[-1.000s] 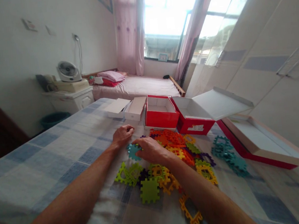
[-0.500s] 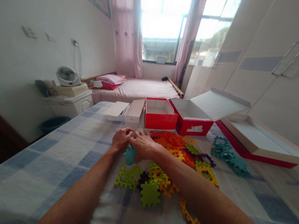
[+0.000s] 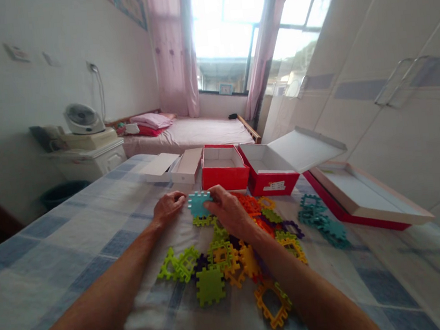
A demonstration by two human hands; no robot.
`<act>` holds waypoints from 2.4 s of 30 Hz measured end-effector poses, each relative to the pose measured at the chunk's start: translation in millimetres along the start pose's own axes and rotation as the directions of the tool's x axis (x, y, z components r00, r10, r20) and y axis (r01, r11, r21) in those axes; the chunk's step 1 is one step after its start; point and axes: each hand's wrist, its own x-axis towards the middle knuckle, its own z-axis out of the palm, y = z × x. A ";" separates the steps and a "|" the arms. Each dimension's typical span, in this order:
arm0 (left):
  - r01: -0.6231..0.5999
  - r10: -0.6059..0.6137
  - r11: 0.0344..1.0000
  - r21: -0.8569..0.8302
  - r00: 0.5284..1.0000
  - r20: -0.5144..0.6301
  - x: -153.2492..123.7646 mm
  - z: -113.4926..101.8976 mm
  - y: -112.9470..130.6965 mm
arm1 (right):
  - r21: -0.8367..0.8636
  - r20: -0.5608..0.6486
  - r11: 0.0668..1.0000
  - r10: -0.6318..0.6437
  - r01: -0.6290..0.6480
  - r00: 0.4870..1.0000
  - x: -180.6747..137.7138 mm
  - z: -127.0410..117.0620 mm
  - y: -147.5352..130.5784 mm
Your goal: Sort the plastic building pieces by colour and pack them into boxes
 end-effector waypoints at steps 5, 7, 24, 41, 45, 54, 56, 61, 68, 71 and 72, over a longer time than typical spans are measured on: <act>0.003 -0.003 1.000 0.002 1.000 0.009 0.2 -0.8 0.2 | 0.109 -0.293 0.978 0.200 -0.176 0.935 -30.0 -72.3 21.3; 0.003 -0.003 1.000 -0.003 1.000 0.015 0.5 -1.1 -0.6 | 0.012 -0.439 0.961 0.252 -0.275 0.863 -50.0 -106.2 41.1; -0.001 0.000 1.000 0.027 0.999 0.034 4.1 -2.2 -7.4 | -0.281 -0.814 0.644 0.232 -0.712 0.532 -113.2 -189.8 128.1; 0.005 -0.005 1.000 0.007 1.000 0.009 3.4 0.9 -5.7 | -0.533 -0.310 0.718 0.326 -0.447 0.893 -137.0 -59.0 49.7; -0.005 0.005 1.000 0.013 1.000 0.005 4.0 1.8 -6.6 | -0.553 -0.312 0.714 0.299 -0.428 0.902 -118.7 -33.4 44.8; -0.010 0.010 1.000 0.028 1.000 0.013 2.8 0.8 -5.4 | -0.573 -0.336 0.756 0.138 -0.318 0.932 -91.6 -44.8 32.6; -0.006 0.006 1.000 0.025 1.000 0.014 2.7 0.9 -5.5 | -0.582 -0.362 0.744 0.124 -0.328 0.924 -89.0 -67.7 39.8; -0.001 0.001 1.000 0.012 1.000 0.015 2.3 0.0 -4.3 | -0.639 -0.322 0.670 0.213 -0.378 0.922 -80.5 -102.6 72.8; -0.009 0.009 1.000 0.024 1.000 0.010 1.9 -0.8 -4.6 | -0.522 -0.348 0.776 0.186 -0.355 0.919 -79.2 -91.1 96.4; -0.005 0.005 1.000 0.024 1.000 0.007 1.8 -1.0 -4.8 | -0.439 -0.407 0.833 0.149 -0.337 0.901 -79.3 -91.0 94.3; -0.004 0.004 1.000 0.022 1.000 0.008 1.8 -1.1 -4.7 | -0.402 -0.438 0.849 0.151 -0.343 0.886 -79.3 -92.8 92.1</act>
